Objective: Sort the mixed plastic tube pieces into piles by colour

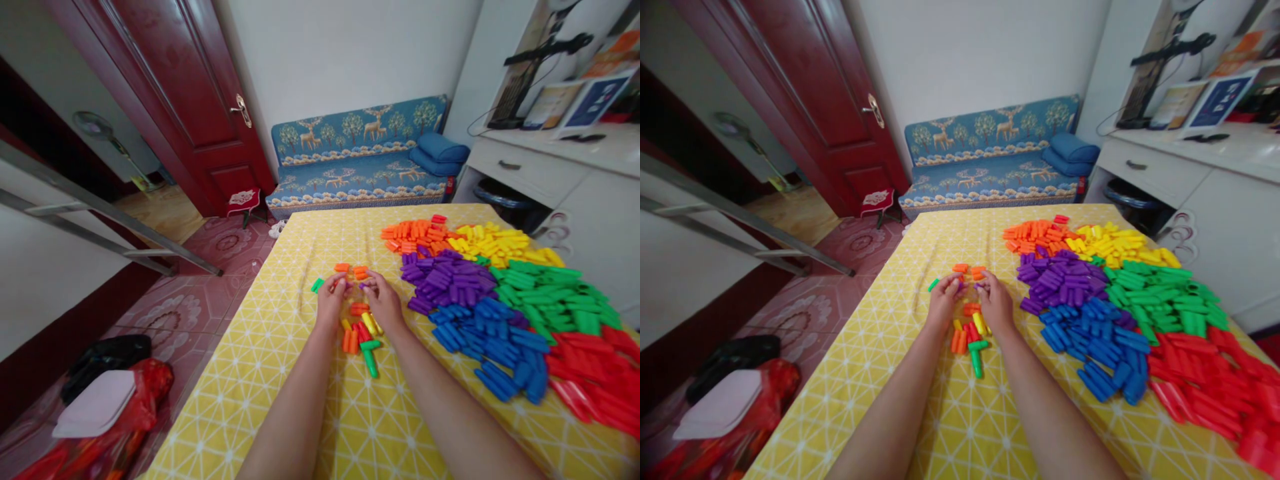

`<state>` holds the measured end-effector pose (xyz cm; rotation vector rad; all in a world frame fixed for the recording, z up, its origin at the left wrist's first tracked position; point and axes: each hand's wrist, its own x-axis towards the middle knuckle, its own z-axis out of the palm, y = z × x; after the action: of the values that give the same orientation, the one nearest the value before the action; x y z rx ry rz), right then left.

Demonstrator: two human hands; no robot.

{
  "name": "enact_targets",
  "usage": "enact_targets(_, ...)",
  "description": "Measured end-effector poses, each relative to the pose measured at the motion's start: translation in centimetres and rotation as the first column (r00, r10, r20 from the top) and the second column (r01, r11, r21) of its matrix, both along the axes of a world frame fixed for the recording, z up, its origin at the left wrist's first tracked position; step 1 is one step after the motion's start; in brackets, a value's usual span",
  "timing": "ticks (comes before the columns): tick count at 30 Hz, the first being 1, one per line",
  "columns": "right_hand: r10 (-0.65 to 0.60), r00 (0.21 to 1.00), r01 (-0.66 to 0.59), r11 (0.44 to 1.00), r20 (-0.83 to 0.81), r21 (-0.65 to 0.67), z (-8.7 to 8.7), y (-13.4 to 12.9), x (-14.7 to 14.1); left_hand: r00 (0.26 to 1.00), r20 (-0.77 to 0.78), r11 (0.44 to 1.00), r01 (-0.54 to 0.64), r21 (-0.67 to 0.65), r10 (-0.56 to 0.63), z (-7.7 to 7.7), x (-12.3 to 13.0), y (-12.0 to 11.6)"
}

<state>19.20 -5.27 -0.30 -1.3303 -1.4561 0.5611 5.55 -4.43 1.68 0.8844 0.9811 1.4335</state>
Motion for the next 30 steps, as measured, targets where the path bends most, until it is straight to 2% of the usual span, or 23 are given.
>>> enact_targets(2, -0.059, 0.99, 0.064, 0.997, -0.131, 0.036, 0.5, -0.1, 0.1, 0.974, 0.214, 0.998, 0.07, -0.006, -0.067, 0.4, -0.2, -0.1)
enact_targets(4, -0.023, 0.979, 0.037, 0.997, -0.204, 0.067, 0.9, -0.4, -0.1, 0.931, 0.326, 0.985, 0.171, 0.014, -0.166, 1.0, -0.5, -0.3)
enact_targets(8, 0.199, 0.977, -0.191, 0.977, -0.08, 0.09, 1.3, -0.7, -0.9, 0.861, 0.308, 0.911, 0.41, 0.055, -0.406, 1.7, -0.3, -1.2)
enact_targets(11, 0.216, 0.976, -0.216, 0.973, 0.007, 0.081, 1.2, -0.7, -1.1, 0.833, 0.24, 0.866, 0.489, 0.104, -0.499, 1.6, 0.2, -1.8)
enact_targets(15, 0.182, 0.983, -0.185, 0.974, 0.035, 0.129, 1.0, -0.6, -0.9, 0.838, 0.191, 0.859, 0.494, 0.136, -0.512, 1.3, 0.3, -2.0)
enact_targets(20, 0.15, 0.987, -0.159, 0.971, 0.06, 0.18, 1.3, -1.0, -0.9, 0.884, 0.055, 0.882, 0.455, 0.124, -0.464, 1.3, 0.3, -2.4)
enact_targets(22, 0.117, 0.993, -0.119, 0.979, 0.016, 0.169, 1.7, -1.2, -1.1, 0.893, -0.012, 0.884, 0.447, 0.134, -0.45, 1.7, 0.3, -2.7)
enact_targets(24, 0.048, 0.99, -0.031, 0.991, -0.132, 0.133, 2.5, -1.2, -0.8, 0.886, -0.054, 0.878, 0.463, 0.118, -0.46, 2.1, 0.2, -3.0)
enact_targets(26, -0.051, 0.914, 0.098, 0.99, -0.403, 0.097, 3.9, -0.8, 0.4, 0.877, -0.07, 0.872, 0.481, 0.092, -0.476, 2.5, 0.1, -3.2)
enact_targets(27, -0.089, 0.824, 0.169, 0.981, -0.559, 0.092, 4.7, -0.6, 1.5, 0.873, -0.075, 0.869, 0.487, 0.085, -0.482, 2.6, 0.0, -3.3)
enact_targets(29, -0.097, 0.566, 0.31, 0.945, -0.819, 0.102, 6.4, 0.0, 4.4, 0.863, -0.085, 0.859, 0.505, 0.083, -0.499, 2.6, 0.0, -3.3)
enact_targets(30, -0.07, 0.434, 0.367, 0.924, -0.898, 0.105, 7.2, 0.2, 6.2, 0.858, -0.09, 0.853, 0.513, 0.09, -0.506, 2.5, 0.0, -3.2)
